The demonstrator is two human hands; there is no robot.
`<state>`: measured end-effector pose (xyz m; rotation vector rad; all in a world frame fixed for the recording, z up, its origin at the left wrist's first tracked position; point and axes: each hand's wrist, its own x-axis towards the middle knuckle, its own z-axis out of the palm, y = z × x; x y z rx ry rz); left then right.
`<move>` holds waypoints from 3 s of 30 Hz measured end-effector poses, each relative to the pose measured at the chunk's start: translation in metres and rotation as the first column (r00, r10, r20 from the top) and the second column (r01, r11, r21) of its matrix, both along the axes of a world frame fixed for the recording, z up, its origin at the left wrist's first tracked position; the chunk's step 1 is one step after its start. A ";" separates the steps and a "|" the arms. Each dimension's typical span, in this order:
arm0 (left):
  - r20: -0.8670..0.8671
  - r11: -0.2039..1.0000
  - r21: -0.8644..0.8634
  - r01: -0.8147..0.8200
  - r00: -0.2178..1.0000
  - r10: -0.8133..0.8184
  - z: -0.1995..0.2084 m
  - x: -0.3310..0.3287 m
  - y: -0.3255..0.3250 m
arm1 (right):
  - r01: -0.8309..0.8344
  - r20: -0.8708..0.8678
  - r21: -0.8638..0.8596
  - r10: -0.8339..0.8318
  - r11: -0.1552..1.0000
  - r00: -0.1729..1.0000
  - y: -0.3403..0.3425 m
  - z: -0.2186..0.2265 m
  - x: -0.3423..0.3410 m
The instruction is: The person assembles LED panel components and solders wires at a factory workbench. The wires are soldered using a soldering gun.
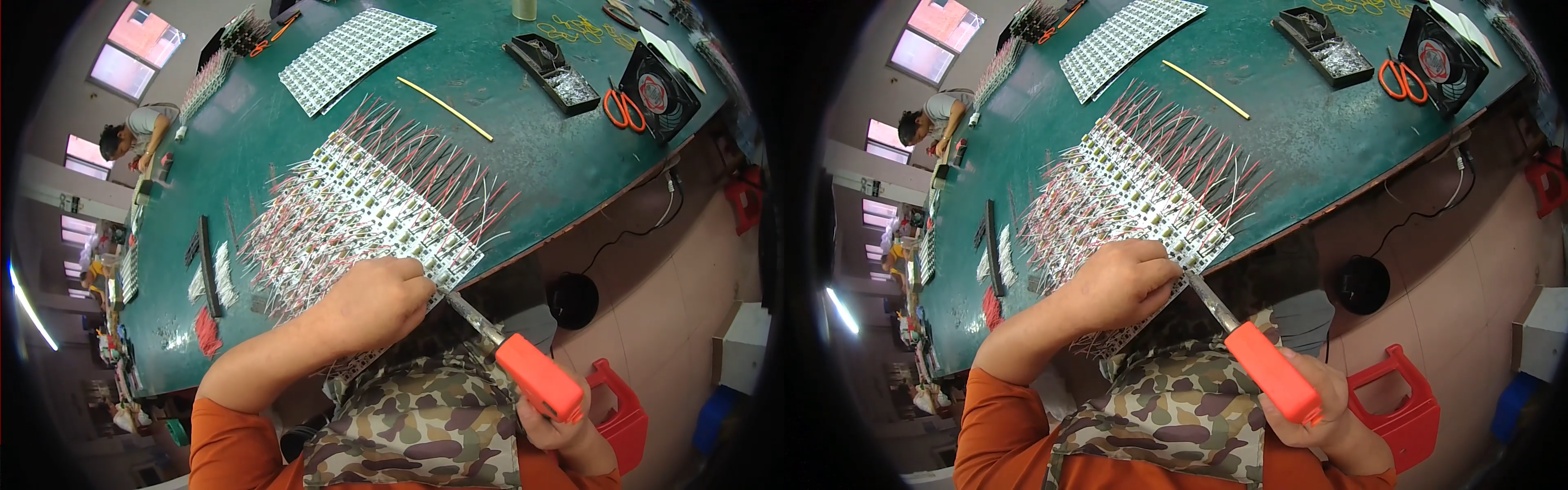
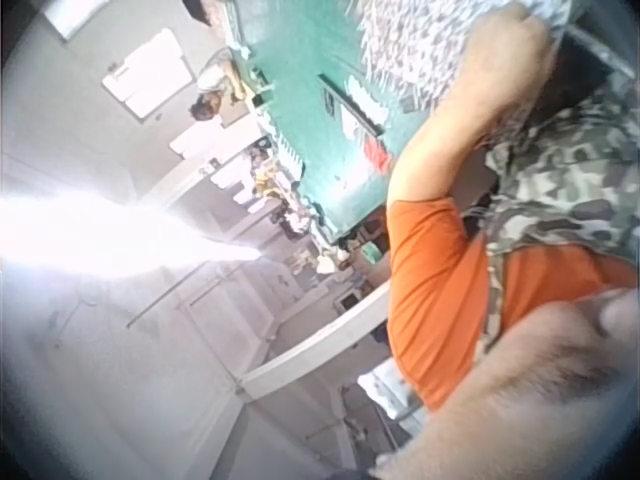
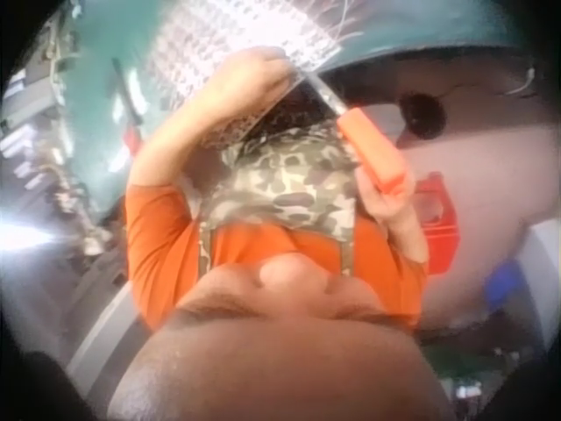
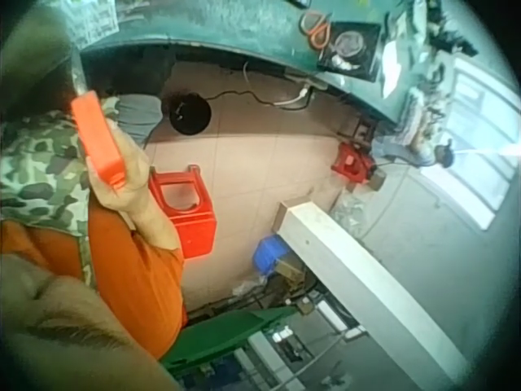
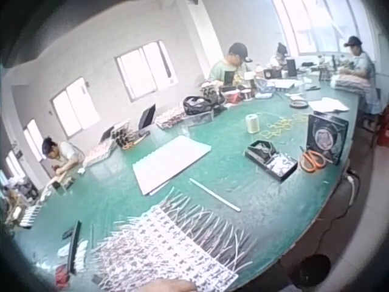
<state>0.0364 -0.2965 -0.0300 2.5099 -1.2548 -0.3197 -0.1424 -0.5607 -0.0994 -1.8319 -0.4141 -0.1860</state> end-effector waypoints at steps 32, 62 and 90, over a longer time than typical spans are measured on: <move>0.207 0.907 -0.380 -0.183 0.938 0.276 0.024 -0.016 0.073 | 0.468 -0.397 0.852 -0.293 0.236 0.870 -0.102 0.014 0.241; 0.204 0.650 -0.702 -0.291 0.793 0.574 -0.039 -0.032 0.202 | 0.116 0.069 -0.966 -0.200 0.232 0.977 0.056 0.067 0.319; 0.267 0.936 -0.329 -0.124 0.939 0.218 -0.033 -0.005 0.118 | 0.225 -0.199 -0.545 -0.385 0.808 0.901 -0.020 0.032 0.001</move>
